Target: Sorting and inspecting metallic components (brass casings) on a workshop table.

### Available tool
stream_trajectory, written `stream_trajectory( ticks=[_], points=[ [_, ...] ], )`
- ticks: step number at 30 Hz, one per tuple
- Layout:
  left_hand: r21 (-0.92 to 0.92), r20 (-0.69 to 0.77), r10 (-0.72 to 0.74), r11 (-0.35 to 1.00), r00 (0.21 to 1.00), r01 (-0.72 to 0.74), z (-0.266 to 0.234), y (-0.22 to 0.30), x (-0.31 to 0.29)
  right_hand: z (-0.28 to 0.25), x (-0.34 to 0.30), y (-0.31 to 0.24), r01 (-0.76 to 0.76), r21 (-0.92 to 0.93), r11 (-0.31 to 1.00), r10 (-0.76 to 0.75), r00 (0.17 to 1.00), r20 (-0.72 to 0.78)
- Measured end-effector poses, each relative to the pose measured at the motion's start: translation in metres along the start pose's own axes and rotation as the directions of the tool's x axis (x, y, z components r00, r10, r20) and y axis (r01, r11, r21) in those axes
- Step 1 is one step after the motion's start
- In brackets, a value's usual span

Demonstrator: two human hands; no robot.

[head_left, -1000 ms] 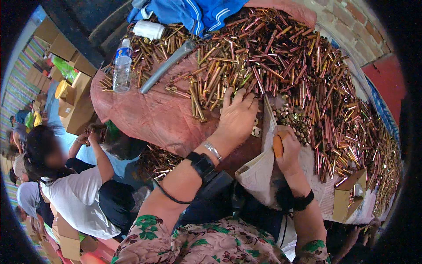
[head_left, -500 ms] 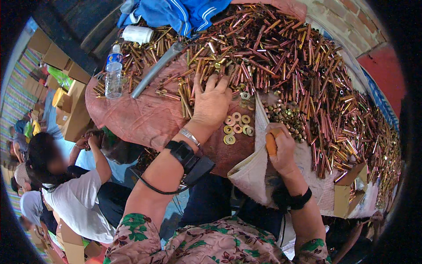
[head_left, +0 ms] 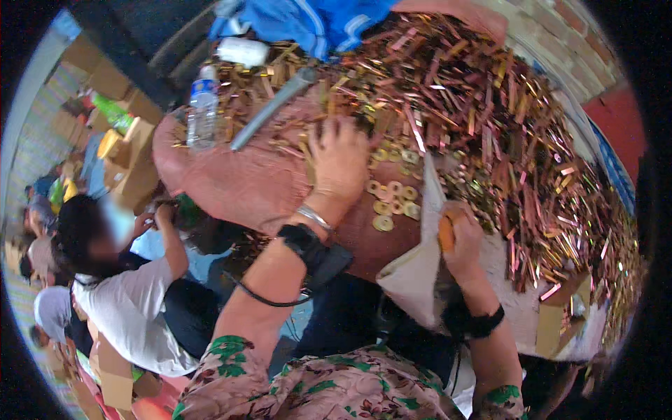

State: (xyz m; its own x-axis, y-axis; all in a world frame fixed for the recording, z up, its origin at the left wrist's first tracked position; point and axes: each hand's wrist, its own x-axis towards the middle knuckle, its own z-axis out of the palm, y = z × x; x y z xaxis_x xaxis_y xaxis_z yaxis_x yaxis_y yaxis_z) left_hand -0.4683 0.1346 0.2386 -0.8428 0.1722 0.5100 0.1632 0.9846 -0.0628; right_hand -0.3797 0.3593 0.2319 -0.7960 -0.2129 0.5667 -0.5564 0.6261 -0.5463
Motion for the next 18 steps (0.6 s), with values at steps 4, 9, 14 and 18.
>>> stream_trajectory(
  ticks=[4,9,14,18],
  points=[
    [-0.055,0.057,0.005,0.998,0.998,-0.002,-0.021,0.006,-0.014,-0.002,-0.004,0.002,-0.002,0.009,1.0,0.002,1.0,-0.026],
    [-0.181,0.071,0.015,0.984,0.997,-0.002,-0.021,0.001,-0.035,0.003,-0.008,0.011,0.013,0.016,1.0,-0.012,0.999,-0.04],
    [-0.152,0.152,0.028,0.988,0.988,-0.004,-0.024,-0.022,-0.032,-0.001,-0.003,0.004,0.059,-0.014,0.998,-0.059,0.998,-0.024],
    [-0.154,0.105,0.014,0.988,0.994,0.002,-0.017,-0.034,-0.033,0.001,-0.001,-0.002,0.06,0.003,0.998,-0.06,0.998,-0.037]
  ],
)
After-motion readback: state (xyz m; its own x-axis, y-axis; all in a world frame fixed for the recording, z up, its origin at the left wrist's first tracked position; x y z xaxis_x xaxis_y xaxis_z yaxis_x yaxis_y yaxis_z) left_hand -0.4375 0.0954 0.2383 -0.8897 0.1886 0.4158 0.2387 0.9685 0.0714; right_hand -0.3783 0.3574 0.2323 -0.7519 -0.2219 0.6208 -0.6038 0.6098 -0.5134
